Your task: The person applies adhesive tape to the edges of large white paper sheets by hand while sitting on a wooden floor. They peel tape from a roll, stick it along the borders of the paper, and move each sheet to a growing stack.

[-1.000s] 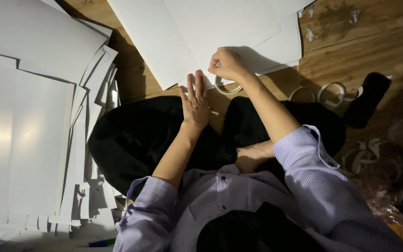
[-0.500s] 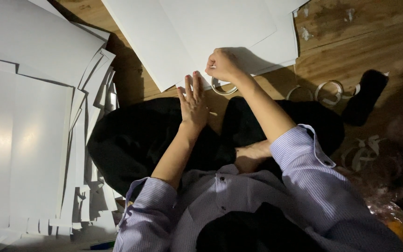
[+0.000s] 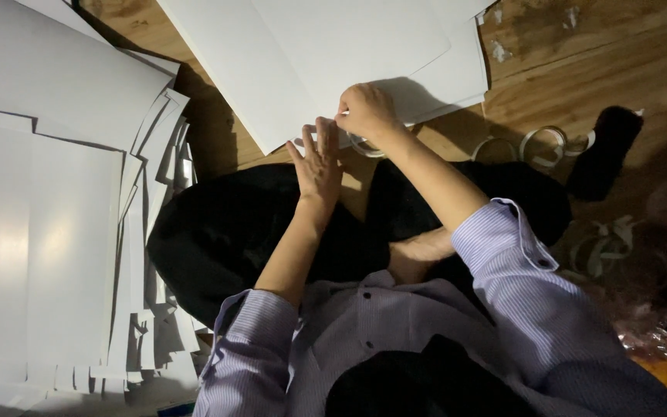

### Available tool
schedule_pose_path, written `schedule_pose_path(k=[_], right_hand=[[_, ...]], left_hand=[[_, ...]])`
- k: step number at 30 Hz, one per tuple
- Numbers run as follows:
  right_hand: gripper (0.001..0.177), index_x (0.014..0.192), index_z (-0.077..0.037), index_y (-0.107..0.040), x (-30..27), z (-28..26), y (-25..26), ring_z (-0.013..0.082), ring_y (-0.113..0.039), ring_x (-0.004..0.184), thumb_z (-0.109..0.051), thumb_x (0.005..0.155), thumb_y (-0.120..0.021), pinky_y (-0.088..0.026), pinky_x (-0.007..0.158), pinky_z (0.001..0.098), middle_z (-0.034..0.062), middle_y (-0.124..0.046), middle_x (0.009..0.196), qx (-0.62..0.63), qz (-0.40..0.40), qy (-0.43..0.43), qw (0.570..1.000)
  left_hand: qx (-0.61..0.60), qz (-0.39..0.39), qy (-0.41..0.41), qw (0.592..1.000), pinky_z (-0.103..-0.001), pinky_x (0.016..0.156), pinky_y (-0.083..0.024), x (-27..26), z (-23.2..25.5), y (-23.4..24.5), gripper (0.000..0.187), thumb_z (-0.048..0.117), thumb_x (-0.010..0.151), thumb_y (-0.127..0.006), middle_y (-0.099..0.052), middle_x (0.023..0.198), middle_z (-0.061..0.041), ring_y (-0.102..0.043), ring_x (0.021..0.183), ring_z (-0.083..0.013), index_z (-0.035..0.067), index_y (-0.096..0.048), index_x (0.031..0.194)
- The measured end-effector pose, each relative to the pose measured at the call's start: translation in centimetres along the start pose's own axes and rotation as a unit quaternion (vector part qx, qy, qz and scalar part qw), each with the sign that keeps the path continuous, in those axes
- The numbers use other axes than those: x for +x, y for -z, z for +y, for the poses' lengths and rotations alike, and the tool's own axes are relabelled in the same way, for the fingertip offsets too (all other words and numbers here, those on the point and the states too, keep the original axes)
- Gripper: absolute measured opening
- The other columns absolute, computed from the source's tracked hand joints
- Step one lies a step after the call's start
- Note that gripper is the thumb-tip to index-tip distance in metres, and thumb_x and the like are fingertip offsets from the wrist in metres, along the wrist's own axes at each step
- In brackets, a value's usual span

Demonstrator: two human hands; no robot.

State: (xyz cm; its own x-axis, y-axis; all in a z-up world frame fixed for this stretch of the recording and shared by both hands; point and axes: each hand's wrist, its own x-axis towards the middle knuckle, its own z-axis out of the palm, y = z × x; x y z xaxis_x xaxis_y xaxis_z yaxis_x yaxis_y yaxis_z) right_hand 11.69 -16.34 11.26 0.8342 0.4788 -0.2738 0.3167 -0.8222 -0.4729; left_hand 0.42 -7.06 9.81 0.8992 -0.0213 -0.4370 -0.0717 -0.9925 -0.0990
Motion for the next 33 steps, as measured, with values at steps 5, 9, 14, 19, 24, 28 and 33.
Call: schedule_pose_path(k=[5,9,14,19,24,28,33], right_hand=[[0.021,0.076,0.004,-0.065,0.8,-0.7,-0.4,0.0385,-0.063,0.074,-0.013,0.067,-0.073,-0.052,0.061,0.0453,0.0240,-0.062,0.074,-0.086,-0.026,-0.027,0.996],[0.027,0.085,-0.006,-0.057,0.8,-1.2,2.0,0.0106,-0.040,0.052,-0.032,0.080,-0.065,-0.037,0.043,0.0198,0.0059,-0.055,0.078,-0.309,-0.077,-0.087,0.944],[0.035,0.061,-0.011,-0.056,-0.5,2.1,10.7,0.0105,-0.048,0.051,-0.035,0.076,-0.076,-0.043,0.057,0.0254,0.0003,-0.058,0.059,0.007,-0.111,-0.096,0.989],[0.021,0.070,-0.012,-0.068,0.4,8.5,13.3,0.0123,-0.056,0.062,-0.030,0.071,-0.079,-0.041,0.055,0.0284,-0.0008,-0.065,0.069,0.035,-0.093,-0.061,0.993],[0.012,0.074,-0.008,-0.070,0.5,11.8,15.5,0.0098,-0.055,0.066,-0.014,0.070,-0.079,-0.039,0.057,0.0256,0.0019,-0.065,0.071,0.096,-0.087,-0.061,0.990],[0.008,0.076,-0.009,-0.069,1.0,14.6,15.6,0.0141,-0.054,0.071,-0.013,0.073,-0.075,-0.039,0.058,0.0297,0.0038,-0.064,0.076,0.094,-0.091,-0.075,0.989],[0.011,0.074,-0.011,-0.069,1.1,15.3,16.3,0.0162,-0.052,0.065,-0.018,0.072,-0.077,-0.036,0.054,0.0314,0.0023,-0.064,0.071,0.040,-0.082,-0.104,0.990]], left_hand=[[0.002,-0.026,0.016,1.000,-0.063,0.099,-0.018,0.2,0.0,-0.4,0.082,0.050,0.085,-0.049,-0.001,0.149,-0.008,-0.011,0.133,-0.0338,0.017,-0.003,0.144],[0.024,0.046,0.002,0.999,-0.056,0.091,-0.031,-0.3,-0.9,0.9,0.077,0.055,0.077,-0.053,-0.019,0.141,-0.004,-0.023,0.123,-0.0247,0.022,-0.021,0.139],[0.025,0.061,-0.020,0.998,-0.050,0.090,-0.032,0.0,-1.5,0.9,0.067,0.055,0.071,-0.057,-0.022,0.142,0.002,-0.025,0.123,-0.0192,0.027,-0.042,0.129],[-0.003,0.067,-0.060,0.996,-0.051,0.090,-0.031,0.6,-2.3,-0.2,0.075,0.053,0.070,-0.059,-0.020,0.142,-0.001,-0.026,0.122,-0.0221,0.025,-0.033,0.134],[-0.007,0.037,-0.075,0.996,-0.051,0.091,-0.031,0.9,-2.5,0.2,0.075,0.050,0.072,-0.059,-0.017,0.142,-0.003,-0.024,0.123,-0.0241,0.024,-0.030,0.136],[-0.015,0.085,-0.086,0.993,-0.051,0.090,-0.034,0.8,-2.6,-0.8,0.083,0.050,0.069,-0.063,-0.022,0.143,-0.003,-0.029,0.123,-0.0256,0.025,-0.026,0.139],[-0.051,0.062,-0.084,0.993,-0.055,0.094,-0.032,1.0,-2.5,-0.1,0.087,0.046,0.069,-0.067,-0.019,0.144,-0.005,-0.028,0.124,-0.0279,0.024,-0.023,0.140]])
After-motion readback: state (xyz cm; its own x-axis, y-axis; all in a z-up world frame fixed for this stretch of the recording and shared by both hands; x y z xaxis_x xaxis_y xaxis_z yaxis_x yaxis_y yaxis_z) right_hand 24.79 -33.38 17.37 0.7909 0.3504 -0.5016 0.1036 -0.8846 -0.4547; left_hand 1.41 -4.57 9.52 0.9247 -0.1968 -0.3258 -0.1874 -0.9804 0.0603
